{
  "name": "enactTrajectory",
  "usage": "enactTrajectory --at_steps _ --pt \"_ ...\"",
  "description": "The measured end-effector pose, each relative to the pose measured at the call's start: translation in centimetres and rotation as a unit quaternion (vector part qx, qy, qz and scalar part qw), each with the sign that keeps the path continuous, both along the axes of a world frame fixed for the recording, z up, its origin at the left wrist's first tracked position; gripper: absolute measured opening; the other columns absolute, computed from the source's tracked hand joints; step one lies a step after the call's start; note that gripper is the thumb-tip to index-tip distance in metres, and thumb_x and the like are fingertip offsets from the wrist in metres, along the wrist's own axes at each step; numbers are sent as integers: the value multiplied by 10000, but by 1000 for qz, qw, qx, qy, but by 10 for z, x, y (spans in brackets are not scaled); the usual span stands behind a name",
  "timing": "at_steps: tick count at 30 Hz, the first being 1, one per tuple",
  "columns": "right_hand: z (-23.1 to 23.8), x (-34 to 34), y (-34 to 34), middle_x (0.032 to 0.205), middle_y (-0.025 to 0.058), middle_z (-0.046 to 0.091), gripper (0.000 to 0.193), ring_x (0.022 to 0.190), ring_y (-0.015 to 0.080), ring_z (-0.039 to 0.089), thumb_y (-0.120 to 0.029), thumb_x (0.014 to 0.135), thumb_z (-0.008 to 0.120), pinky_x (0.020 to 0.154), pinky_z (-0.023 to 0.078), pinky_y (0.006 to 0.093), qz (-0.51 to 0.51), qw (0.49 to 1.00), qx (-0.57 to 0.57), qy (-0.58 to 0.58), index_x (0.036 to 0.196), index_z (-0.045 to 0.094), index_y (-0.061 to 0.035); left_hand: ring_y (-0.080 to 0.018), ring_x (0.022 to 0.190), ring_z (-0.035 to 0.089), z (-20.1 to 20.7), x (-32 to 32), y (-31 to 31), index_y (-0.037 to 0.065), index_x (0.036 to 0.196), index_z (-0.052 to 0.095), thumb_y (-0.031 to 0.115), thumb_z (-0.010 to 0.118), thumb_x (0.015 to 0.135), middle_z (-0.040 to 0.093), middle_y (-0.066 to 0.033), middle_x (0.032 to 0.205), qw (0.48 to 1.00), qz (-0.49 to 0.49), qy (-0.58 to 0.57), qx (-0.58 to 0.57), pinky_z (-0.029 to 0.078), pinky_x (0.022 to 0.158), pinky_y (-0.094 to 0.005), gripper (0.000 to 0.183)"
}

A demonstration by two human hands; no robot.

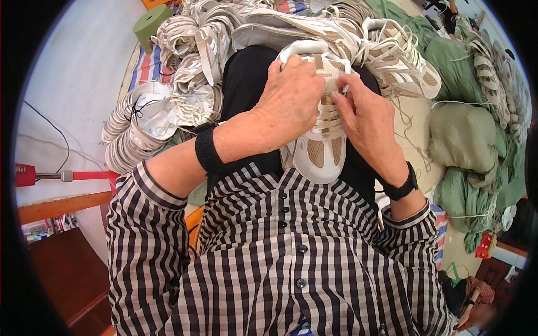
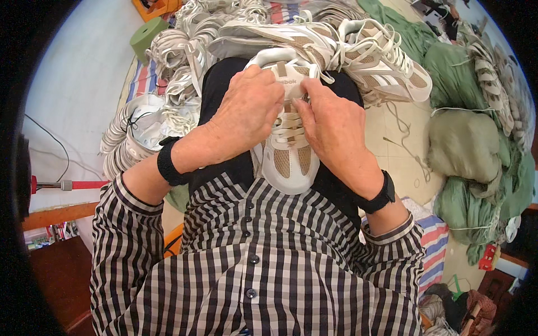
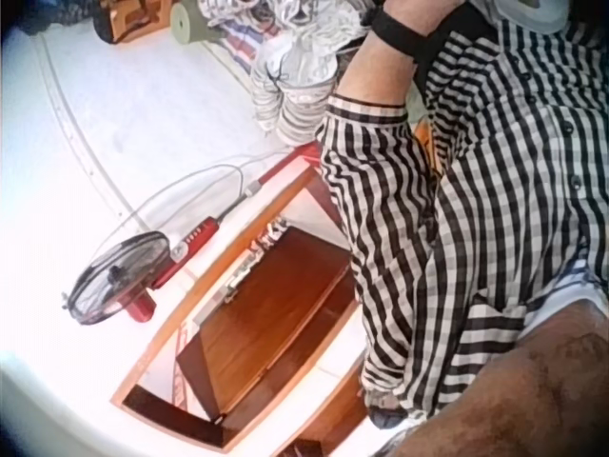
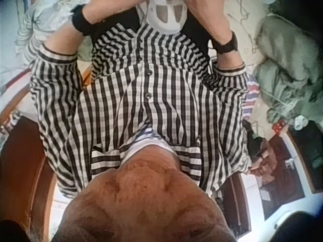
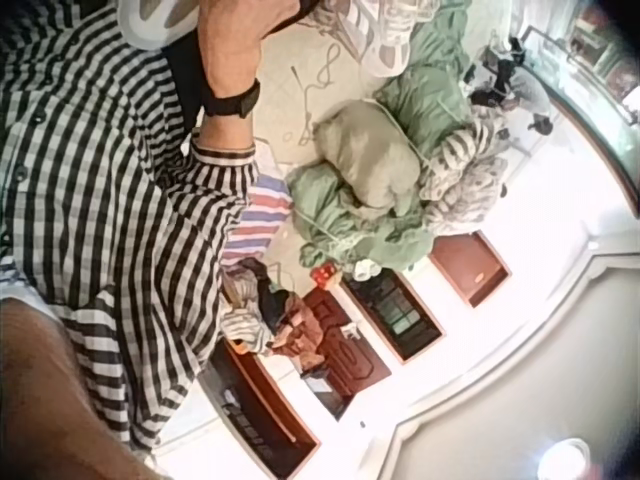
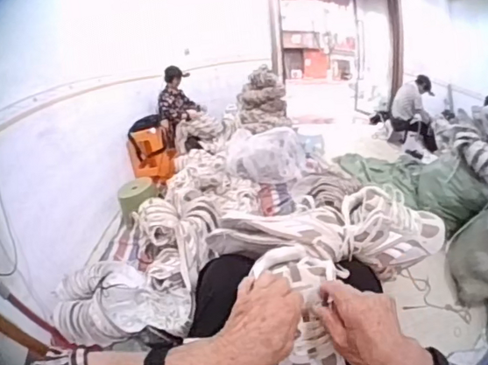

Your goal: Lacing a series of sneaker shoe uppers as part of an assembly process.

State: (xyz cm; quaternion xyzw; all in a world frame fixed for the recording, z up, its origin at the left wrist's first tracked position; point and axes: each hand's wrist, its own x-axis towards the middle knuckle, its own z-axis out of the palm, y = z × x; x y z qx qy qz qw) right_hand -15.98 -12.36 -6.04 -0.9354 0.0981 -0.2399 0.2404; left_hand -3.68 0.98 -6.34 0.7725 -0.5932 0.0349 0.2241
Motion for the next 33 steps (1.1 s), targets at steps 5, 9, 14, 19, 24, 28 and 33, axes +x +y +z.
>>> enactTrajectory --at_steps 5,9,14,19,24,28,33 --pt "-2 5 -6 702 162 594 148 678 372 604 -121 872 620 567 441 448 46 997 -56 -3 850 504 -32 -311 1030 509 1 0 0 5 874 650 93 619 767 575 -139 953 1000 1 -12 9 359 947 -481 142" --pt "0 2 -6 705 172 585 143 681 384 596 -118 872 621 571 440 454 57 998 21 11 847 505 -38 -344 938 557 13 13 2 -30 800 640 117 615 777 610 -177 878 998 -35 44 -11 451 836 -452 150" --pt "12 -15 -25 675 166 565 127 636 374 570 -101 884 615 564 443 419 52 998 -19 -20 852 511 -36 -334 763 610 48 33 6 -59 784 636 149 585 796 642 -208 791 973 -75 192 106 490 709 -416 214" --pt "30 -57 -72 631 75 451 124 571 137 437 -80 907 618 537 388 283 -48 998 15 -29 840 537 -14 -141 880 559 64 41 19 -39 976 637 159 611 884 611 -55 969 934 -66 314 156 454 790 -304 220" --pt "50 -146 -154 729 -49 395 142 667 46 353 -130 967 553 567 314 206 -176 982 -65 -24 865 506 -43 -198 848 555 80 25 24 -46 884 605 160 583 914 606 -93 941 945 -164 250 129 449 774 -317 209" --pt "40 -223 -237 733 35 465 170 685 103 435 -185 979 546 637 408 261 -314 934 -170 -25 925 545 -24 -270 809 535 77 9 29 -40 848 581 159 587 916 563 -143 842 936 -132 271 181 437 753 -367 211" --pt "46 -340 -302 750 53 501 208 688 124 459 -236 984 543 658 424 275 -419 889 -184 17 962 566 -30 -300 849 568 61 1 26 -9 940 575 141 606 888 576 -168 862 967 -151 162 129 440 769 -404 162"
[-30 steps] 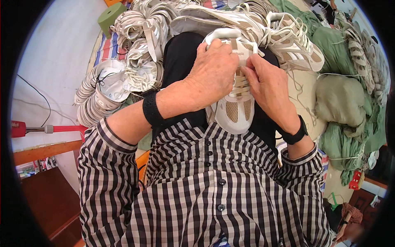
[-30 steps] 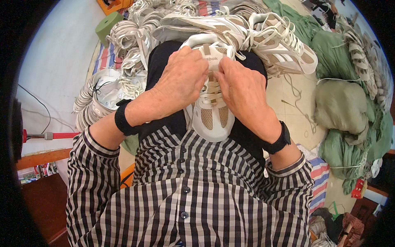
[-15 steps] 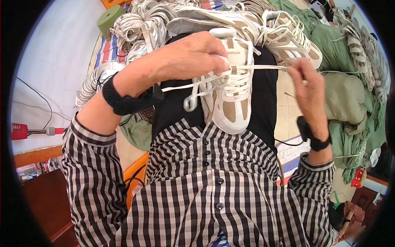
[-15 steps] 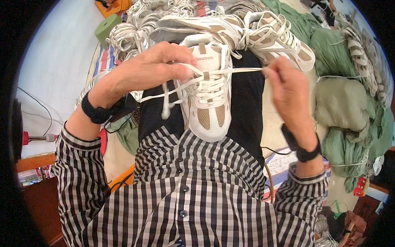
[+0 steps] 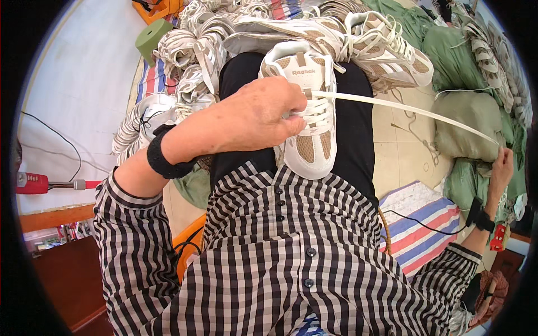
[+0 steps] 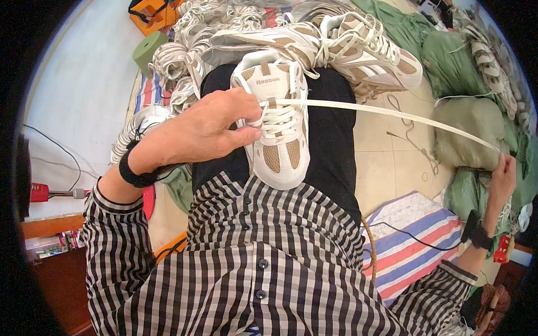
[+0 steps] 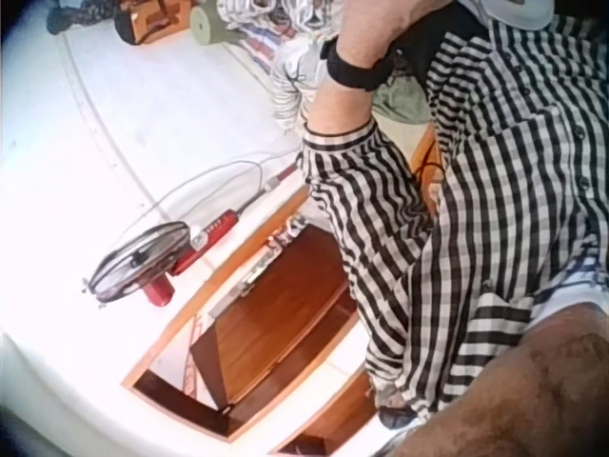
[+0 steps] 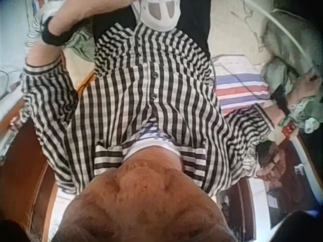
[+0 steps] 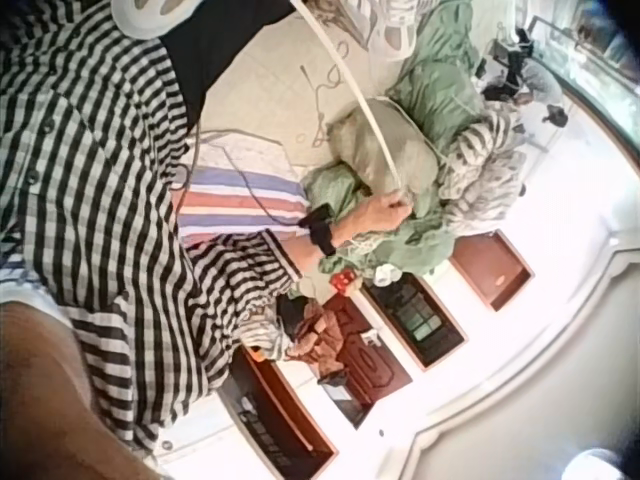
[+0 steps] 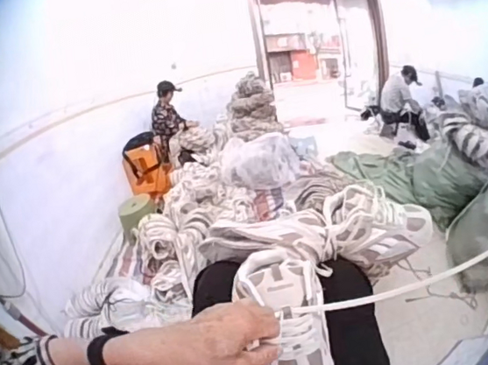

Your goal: Lacing a series of sneaker shoe uppers as part of an assembly process.

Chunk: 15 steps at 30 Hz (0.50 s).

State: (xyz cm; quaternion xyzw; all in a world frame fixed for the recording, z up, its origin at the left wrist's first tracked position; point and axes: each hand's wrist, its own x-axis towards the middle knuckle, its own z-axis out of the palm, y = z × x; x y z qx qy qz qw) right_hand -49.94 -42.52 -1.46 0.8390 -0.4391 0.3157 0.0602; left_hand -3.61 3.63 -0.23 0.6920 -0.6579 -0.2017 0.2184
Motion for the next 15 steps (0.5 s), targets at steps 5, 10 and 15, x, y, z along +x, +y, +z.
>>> enactTrajectory --at_steps 5,10,15 --pt "13 -21 4 784 76 562 283 694 182 507 -325 1007 493 693 445 329 -56 995 -76 16 1012 575 -54 -273 812 596 -4 -2 -8 8 1017 565 80 615 865 590 -143 897 996 80 -3 -38 488 731 -367 175" --pt "5 -138 -58 875 147 646 376 824 366 615 -408 1001 457 707 459 419 -225 963 -125 77 1022 581 -55 -211 769 596 -14 -2 6 15 1048 574 39 618 850 595 -104 905 982 137 19 -125 493 677 -319 204" --pt "-68 -94 -68 855 165 622 279 813 346 611 -314 973 529 723 465 412 -92 990 35 102 988 560 -37 -339 794 620 -40 4 40 -4 1014 541 45 617 810 605 -176 932 972 216 3 -92 489 734 -399 224"
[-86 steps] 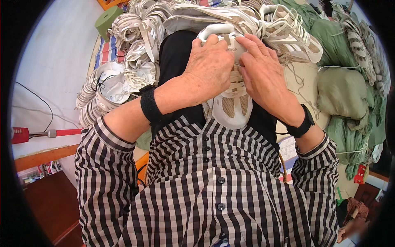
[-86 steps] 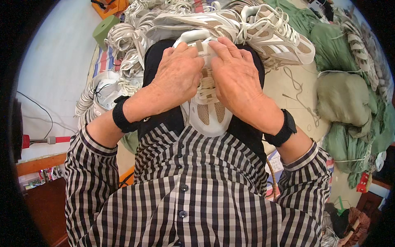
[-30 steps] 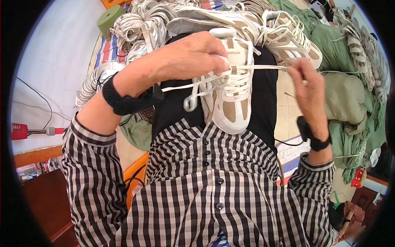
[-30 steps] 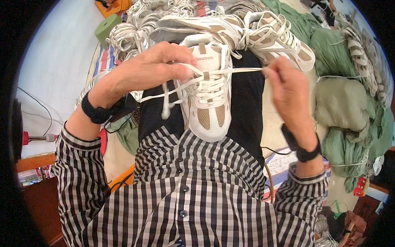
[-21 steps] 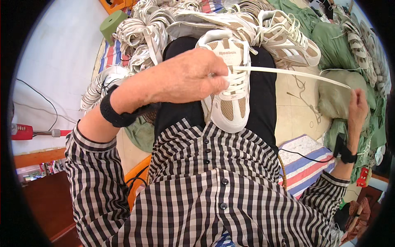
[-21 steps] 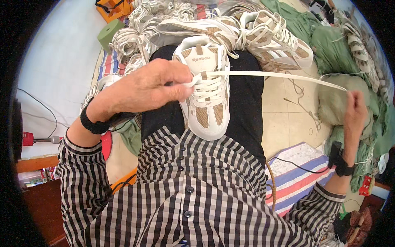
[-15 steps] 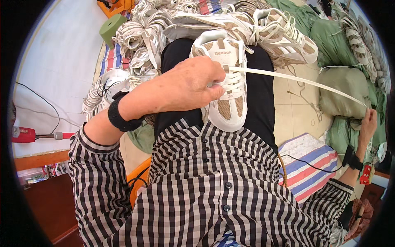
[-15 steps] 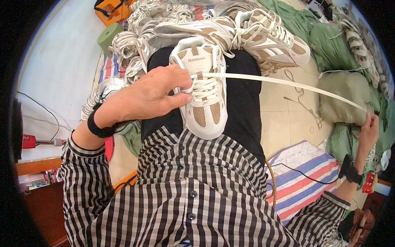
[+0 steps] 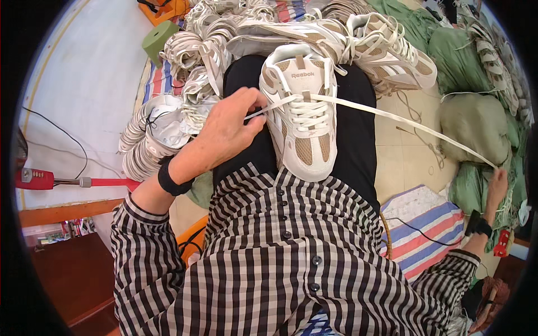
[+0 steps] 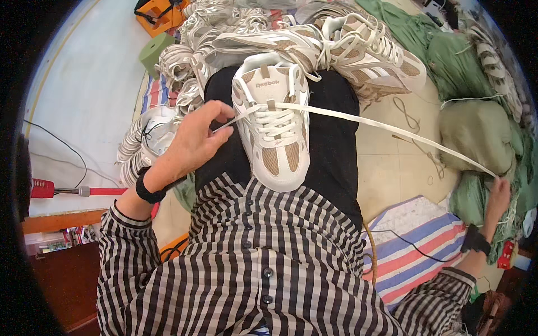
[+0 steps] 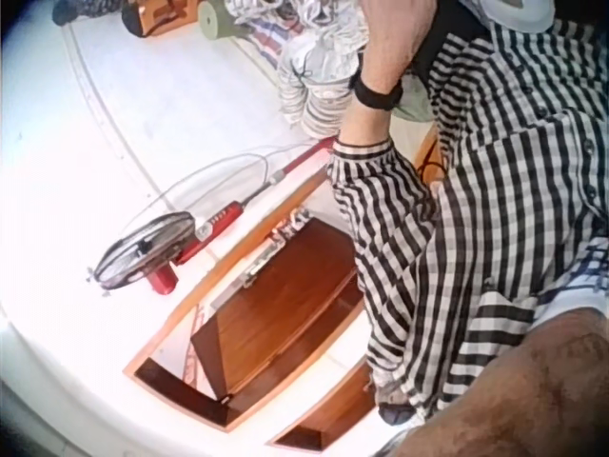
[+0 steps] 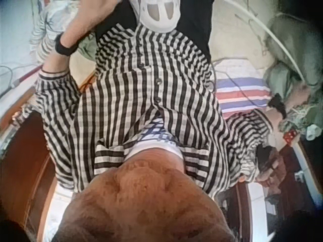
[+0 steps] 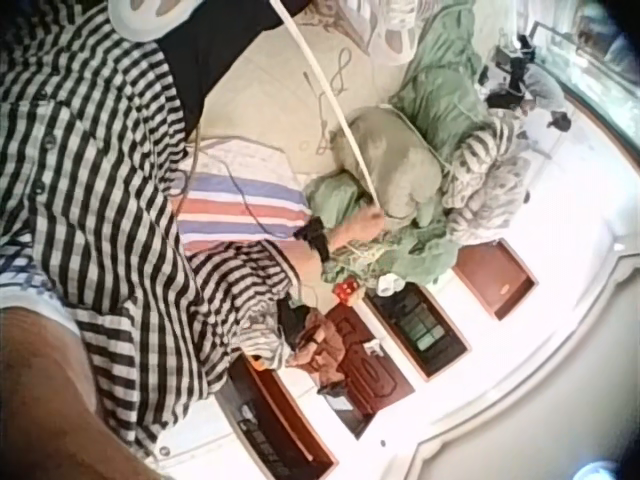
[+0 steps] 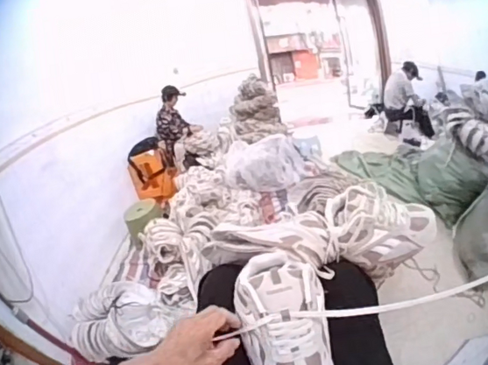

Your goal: Lacing a series of sneaker shoe uppers as part of an assembly process.

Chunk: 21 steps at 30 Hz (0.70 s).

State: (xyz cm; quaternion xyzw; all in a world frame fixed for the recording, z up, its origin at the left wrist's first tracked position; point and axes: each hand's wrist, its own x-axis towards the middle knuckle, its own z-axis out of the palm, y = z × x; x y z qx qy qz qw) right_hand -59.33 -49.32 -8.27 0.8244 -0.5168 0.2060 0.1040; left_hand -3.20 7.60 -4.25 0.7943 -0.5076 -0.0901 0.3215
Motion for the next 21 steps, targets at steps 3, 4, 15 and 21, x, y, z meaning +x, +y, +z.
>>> enactTrajectory --at_steps 3,4,15,21 --pt "-29 107 49 850 151 604 213 746 267 578 -230 944 574 712 469 363 130 989 62 -19 987 534 -25 -272 703 615 -12 6 6 -17 971 549 52 621 824 626 -152 779 991 -7 125 39 493 682 -345 178" --pt "-33 160 83 851 144 600 201 728 249 565 -205 935 585 702 468 351 207 971 106 -53 1004 535 -23 -272 703 615 -12 7 9 -17 971 549 52 621 824 626 -152 779 991 1 123 42 493 682 -345 178" --pt "38 397 322 891 108 654 218 613 240 553 -73 856 645 602 454 345 491 801 329 -96 1061 585 -29 -185 974 598 28 17 -23 38 1014 628 64 664 801 652 -77 1011 990 -47 -106 -83 475 770 -320 218" --pt "36 414 325 814 193 642 141 748 367 615 -98 870 613 646 464 414 518 763 383 -55 960 580 6 -283 1000 554 28 24 -58 39 911 660 205 692 762 620 -106 890 959 -167 -229 35 434 863 -395 226"
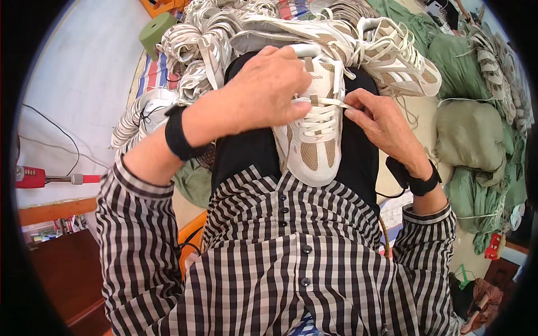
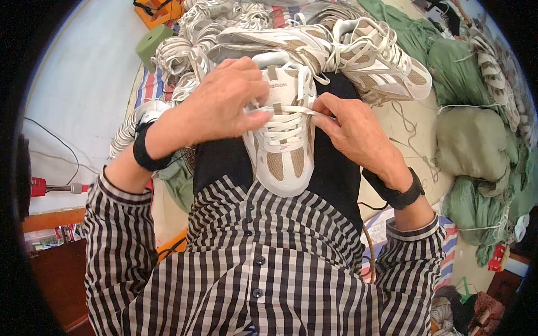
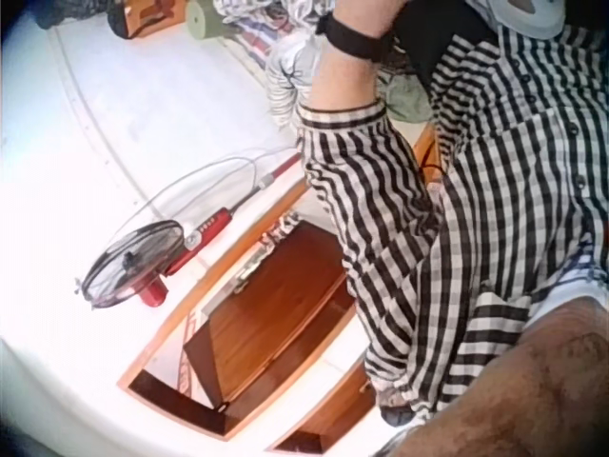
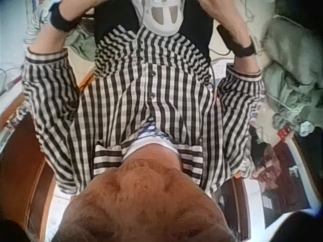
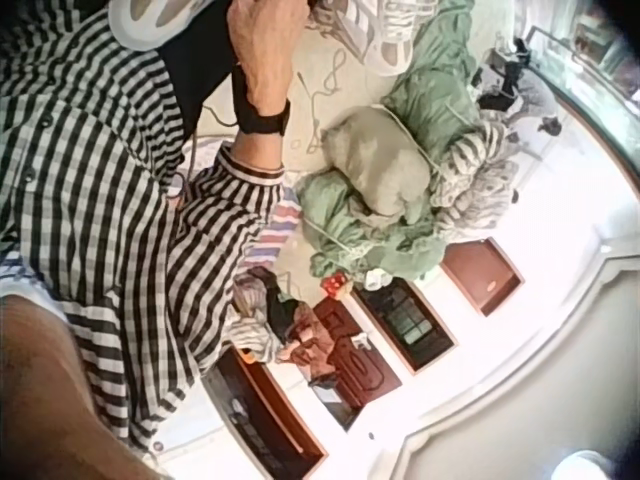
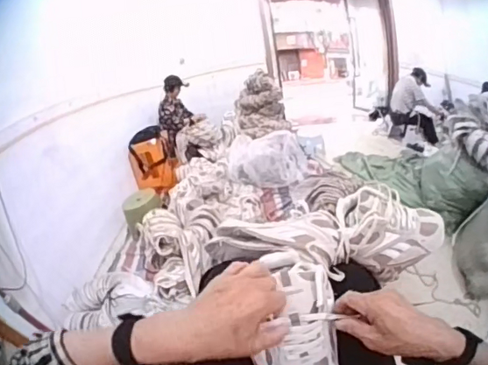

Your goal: Lacing a series of sneaker shoe uppers as part of an assembly process.

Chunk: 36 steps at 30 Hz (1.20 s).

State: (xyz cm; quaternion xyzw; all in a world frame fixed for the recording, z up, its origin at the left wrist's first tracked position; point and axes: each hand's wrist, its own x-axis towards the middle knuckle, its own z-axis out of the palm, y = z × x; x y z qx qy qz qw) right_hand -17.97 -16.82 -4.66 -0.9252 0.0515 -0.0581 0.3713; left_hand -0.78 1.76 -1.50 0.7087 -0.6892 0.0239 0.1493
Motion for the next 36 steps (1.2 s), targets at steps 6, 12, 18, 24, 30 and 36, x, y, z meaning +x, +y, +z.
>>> enactTrajectory --at_steps 6,12,18,24,30,36 --pt "-3 3 4 781 193 632 137 714 363 607 -102 881 599 633 458 404 4 1000 21 -20 930 606 26 -291 855 559 6 21 -13 5 788 697 231 652 747 619 -119 817 959 28 101 262 450 780 -372 234" --pt "-8 -1 6 799 183 631 147 708 334 602 -107 886 596 641 459 388 -5 998 43 -39 940 604 30 -230 809 590 -3 24 -15 -40 851 702 178 628 753 622 -106 818 922 72 274 264 455 727 -308 250" --pt "-10 -3 -2 795 174 629 124 718 335 601 -89 885 588 648 461 388 -13 996 93 -6 940 607 20 -141 709 546 -6 18 -18 -51 815 690 149 642 732 608 -66 731 897 116 348 246 437 633 -299 222" --pt "-24 -5 -6 734 120 607 92 741 343 618 -34 837 588 645 473 410 -11 982 -173 -76 928 606 -30 -128 645 538 5 11 -24 -27 743 686 170 677 695 598 -51 648 893 152 327 271 431 588 -292 203" --pt "-17 24 -12 759 79 612 229 683 273 617 23 781 603 642 483 357 -66 886 -380 -257 986 607 -77 -167 652 602 2 3 -28 0 737 702 195 690 667 643 -89 660 903 190 278 267 482 630 -309 208" --pt "1 50 1 771 43 634 319 692 193 631 33 719 652 712 507 331 8 809 -359 -465 1030 641 -36 -250 670 651 -4 -3 -30 -5 753 707 199 688 674 667 -152 689 942 181 196 203 518 683 -354 220"
